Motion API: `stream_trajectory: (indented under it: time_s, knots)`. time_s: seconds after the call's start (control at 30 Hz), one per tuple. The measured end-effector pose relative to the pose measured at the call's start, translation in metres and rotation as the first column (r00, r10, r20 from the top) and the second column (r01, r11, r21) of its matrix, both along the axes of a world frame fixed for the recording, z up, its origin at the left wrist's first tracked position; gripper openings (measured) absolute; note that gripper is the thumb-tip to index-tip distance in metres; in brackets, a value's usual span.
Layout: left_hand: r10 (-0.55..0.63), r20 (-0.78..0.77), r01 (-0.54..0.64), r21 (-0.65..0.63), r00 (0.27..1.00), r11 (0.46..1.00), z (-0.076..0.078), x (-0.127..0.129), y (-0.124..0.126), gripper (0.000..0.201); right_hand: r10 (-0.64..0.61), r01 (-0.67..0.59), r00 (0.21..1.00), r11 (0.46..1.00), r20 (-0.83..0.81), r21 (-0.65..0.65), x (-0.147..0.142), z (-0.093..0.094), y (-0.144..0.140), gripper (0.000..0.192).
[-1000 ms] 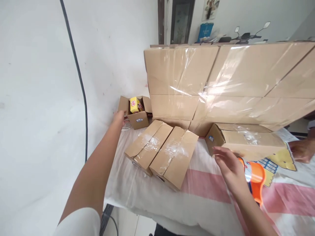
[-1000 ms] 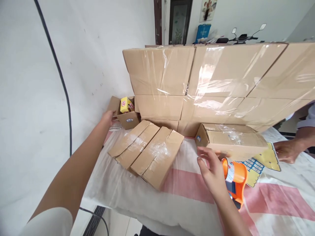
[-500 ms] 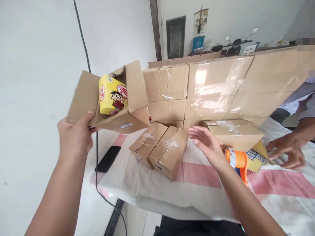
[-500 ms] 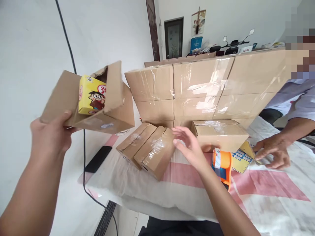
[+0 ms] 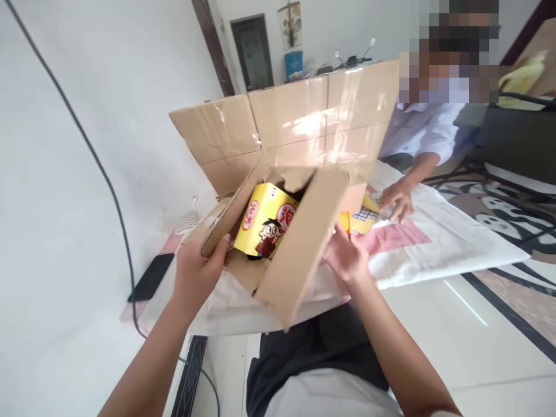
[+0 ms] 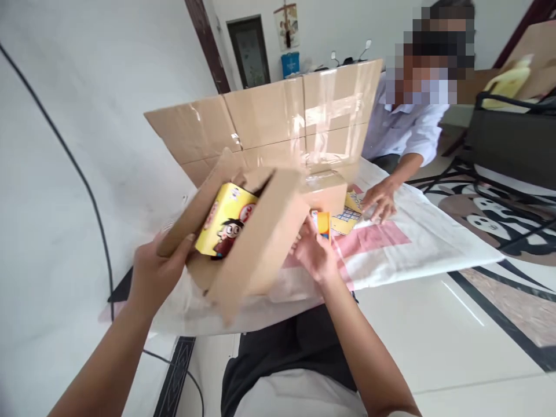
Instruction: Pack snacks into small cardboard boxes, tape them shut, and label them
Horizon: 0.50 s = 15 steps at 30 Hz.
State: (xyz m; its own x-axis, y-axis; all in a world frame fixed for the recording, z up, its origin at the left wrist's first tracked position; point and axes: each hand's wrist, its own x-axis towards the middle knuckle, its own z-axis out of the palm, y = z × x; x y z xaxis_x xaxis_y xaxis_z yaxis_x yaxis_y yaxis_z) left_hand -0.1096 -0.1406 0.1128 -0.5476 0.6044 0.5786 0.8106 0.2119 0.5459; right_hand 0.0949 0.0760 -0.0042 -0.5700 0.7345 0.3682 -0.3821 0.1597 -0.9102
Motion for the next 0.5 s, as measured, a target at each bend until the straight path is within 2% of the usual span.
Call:
stream_trajectory:
  time_s: [0.03, 0.1, 0.17, 0.23, 0.3, 0.37, 0.43, 0.5]
  knots:
    - [-0.031, -0.05, 0.03, -0.026, 0.998, 0.999, -0.008, 0.001, 0.009, 0.028, -0.031, 0.032, 0.999, 0.999, -0.019, 0.019, 0.018, -0.001, 0.008, 0.091]
    - [-0.089, -0.042, 0.083, -0.128, 0.995, 0.988, -0.022, -0.001, 0.031, 0.033, -0.049, 0.045, 0.999, 0.987, 0.021, 0.154, 0.048, 0.0, 0.023, 0.095]
    - [-0.134, 0.042, 0.14, -0.234, 0.99, 0.962, -0.033, -0.005, 0.052, 0.038, -0.04, -0.017, 0.986, 0.943, 0.164, 0.331, 0.068, 0.001, 0.034, 0.095]
    - [-0.168, 0.049, 0.175, -0.288, 0.985, 0.942, -0.037, -0.007, 0.069, 0.044, -0.115, -0.045, 0.947, 0.878, 0.301, 0.477, 0.076, 0.003, 0.038, 0.088]
    - [-0.146, -0.133, 0.107, -0.267, 0.98, 0.958, -0.034, -0.002, 0.076, 0.042, -0.272, -0.006, 0.896, 0.783, 0.352, 0.622, 0.074, 0.007, 0.037, 0.075]
    - [-0.109, -0.41, 0.017, -0.222, 0.906, 0.975, -0.028, 0.009, 0.074, 0.034, -0.343, -0.038, 0.872, 0.665, 0.35, 0.746, 0.067, 0.019, 0.035, 0.064]
    - [-0.181, -0.574, 0.004, -0.296, 0.799, 0.955, -0.024, 0.022, 0.068, 0.024, -0.286, -0.138, 0.894, 0.559, 0.346, 0.817, 0.058, 0.044, 0.036, 0.065]
    - [-0.334, -0.562, 0.034, -0.476, 0.757, 0.879, -0.024, 0.029, 0.064, 0.023, -0.166, -0.298, 0.895, 0.469, 0.415, 0.831, 0.049, 0.079, 0.044, 0.069]
